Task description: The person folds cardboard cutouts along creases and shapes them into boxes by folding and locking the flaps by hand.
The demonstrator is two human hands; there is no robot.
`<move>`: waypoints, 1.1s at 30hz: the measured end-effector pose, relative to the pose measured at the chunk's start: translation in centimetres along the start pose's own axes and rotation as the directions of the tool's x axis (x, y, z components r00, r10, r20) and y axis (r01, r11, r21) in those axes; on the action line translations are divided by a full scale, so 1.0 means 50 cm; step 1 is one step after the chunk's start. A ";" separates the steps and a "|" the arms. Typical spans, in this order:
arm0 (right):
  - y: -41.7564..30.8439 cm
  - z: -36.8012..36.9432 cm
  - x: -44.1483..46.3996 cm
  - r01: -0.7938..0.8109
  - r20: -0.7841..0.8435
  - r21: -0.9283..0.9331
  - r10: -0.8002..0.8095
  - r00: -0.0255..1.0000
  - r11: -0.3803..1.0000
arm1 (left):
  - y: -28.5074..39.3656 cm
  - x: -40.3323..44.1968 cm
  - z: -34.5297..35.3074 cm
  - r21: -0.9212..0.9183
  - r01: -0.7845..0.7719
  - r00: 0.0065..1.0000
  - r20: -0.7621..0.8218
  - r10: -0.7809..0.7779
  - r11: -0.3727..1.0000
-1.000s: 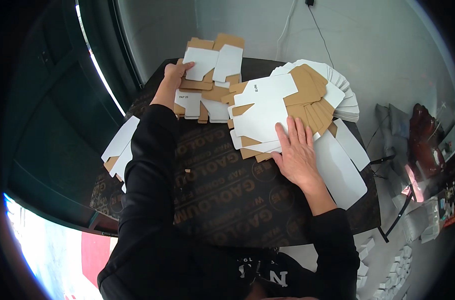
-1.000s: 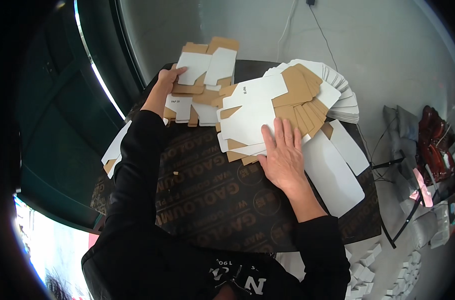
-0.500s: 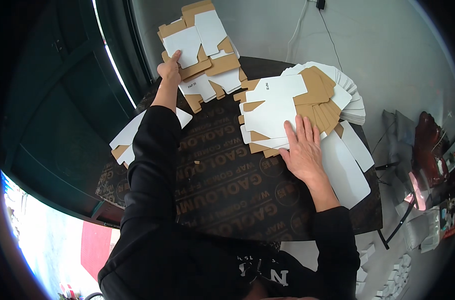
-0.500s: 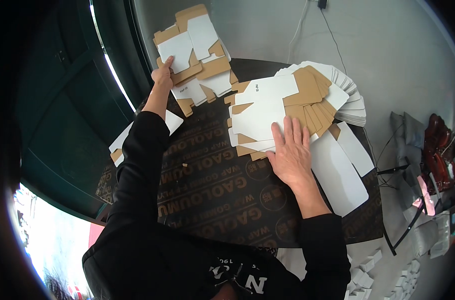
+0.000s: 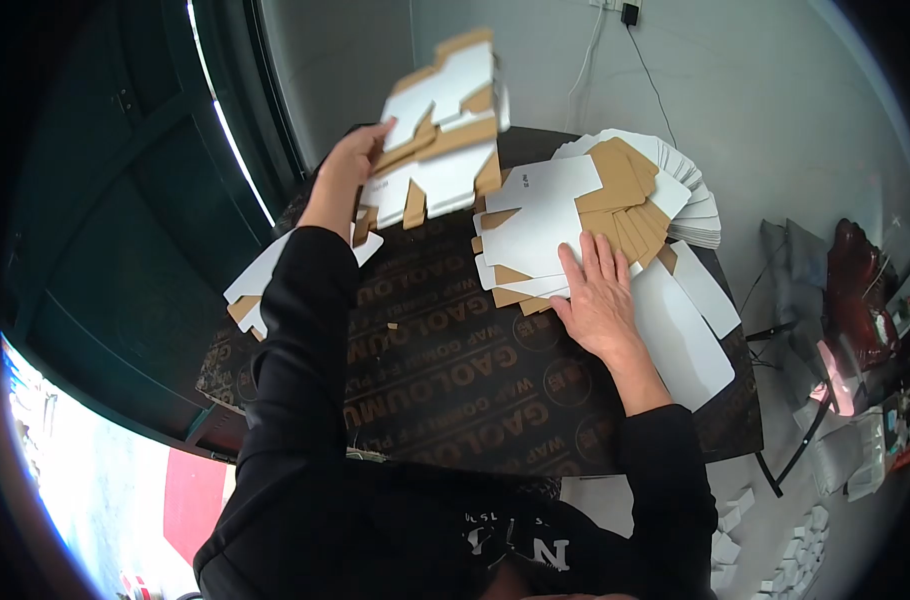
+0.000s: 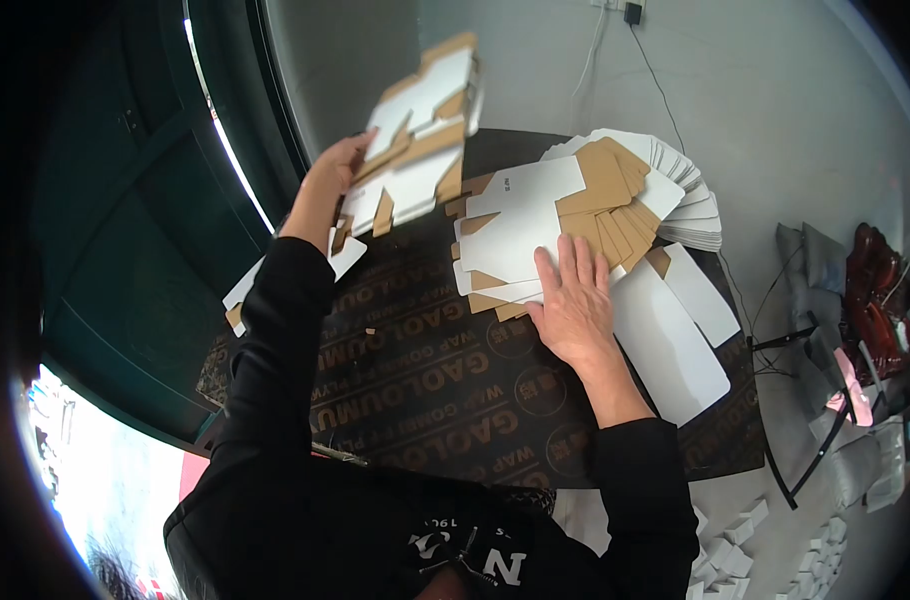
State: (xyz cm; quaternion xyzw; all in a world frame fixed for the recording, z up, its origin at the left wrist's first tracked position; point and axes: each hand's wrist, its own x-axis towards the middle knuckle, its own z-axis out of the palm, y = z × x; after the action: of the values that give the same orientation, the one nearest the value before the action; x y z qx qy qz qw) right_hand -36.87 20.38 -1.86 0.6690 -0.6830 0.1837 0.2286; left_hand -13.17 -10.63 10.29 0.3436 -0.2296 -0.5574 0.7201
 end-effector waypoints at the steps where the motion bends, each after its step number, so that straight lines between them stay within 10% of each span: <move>1: 0.000 0.001 -0.001 0.005 -0.013 0.003 -0.004 1.000 1.000 | -0.007 -0.030 -0.014 0.000 0.004 1.000 0.016 -0.004 1.000; 33: 0.009 -0.001 -0.001 0.060 -0.162 0.019 -0.056 0.985 0.998 | -0.034 -0.297 -0.018 0.167 0.062 0.877 0.462 -0.133 0.984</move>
State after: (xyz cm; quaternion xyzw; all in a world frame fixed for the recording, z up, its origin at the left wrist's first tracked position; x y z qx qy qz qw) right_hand -37.30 20.45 -1.80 0.6742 -0.6403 0.2386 0.2804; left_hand -17.65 3.59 9.19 0.2610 -0.4204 -0.6414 0.5863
